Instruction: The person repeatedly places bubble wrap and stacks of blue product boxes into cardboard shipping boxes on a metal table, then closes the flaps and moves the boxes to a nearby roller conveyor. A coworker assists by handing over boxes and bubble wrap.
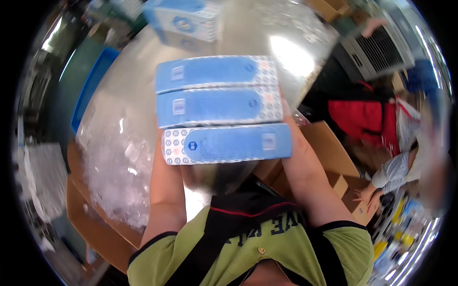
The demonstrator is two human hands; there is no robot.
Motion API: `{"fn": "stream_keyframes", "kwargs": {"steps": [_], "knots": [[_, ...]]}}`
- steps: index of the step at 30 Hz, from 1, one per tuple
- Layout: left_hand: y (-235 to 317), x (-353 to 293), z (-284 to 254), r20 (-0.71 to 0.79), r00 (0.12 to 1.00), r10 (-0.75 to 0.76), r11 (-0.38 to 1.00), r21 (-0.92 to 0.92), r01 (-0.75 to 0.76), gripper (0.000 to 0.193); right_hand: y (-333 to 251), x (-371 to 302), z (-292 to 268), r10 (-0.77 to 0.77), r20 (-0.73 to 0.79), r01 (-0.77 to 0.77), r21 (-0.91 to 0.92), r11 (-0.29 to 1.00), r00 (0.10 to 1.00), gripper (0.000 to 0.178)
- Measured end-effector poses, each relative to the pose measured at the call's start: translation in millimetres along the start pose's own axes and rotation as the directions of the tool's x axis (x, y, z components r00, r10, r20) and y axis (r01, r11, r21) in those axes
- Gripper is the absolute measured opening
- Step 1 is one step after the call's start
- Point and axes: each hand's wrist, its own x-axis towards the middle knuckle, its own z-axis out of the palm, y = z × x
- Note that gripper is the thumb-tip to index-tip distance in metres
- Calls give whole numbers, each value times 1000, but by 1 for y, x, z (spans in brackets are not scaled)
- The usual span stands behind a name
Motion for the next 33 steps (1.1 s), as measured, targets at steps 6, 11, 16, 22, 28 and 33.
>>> {"fn": "stream_keyframes", "kwargs": {"steps": [6,11,16,22,28,33], "knots": [[-7,-33,163,309,936,168,983,-127,-134,50,-100,-147,42,-327,-166,198,-523,829,930,53],[-106,-111,339,660,699,274,959,-137,-247,47,-115,-393,96,-696,-121,433,-705,563,708,52],[-220,-175,312,690,722,-44,929,294,-224,41,-99,-484,107,-800,-8,559,-712,426,600,51],[-255,-114,215,554,808,-200,829,536,-163,49,-127,-454,-123,-801,-334,61,-908,415,496,66],[-184,-157,318,829,404,-387,-277,313,-908,111,-100,-414,-31,-344,-159,-378,-314,-871,925,120],[-253,-144,295,601,477,-641,-383,287,-878,125,-97,-389,-104,-237,-361,-329,-217,-919,902,131]]}}
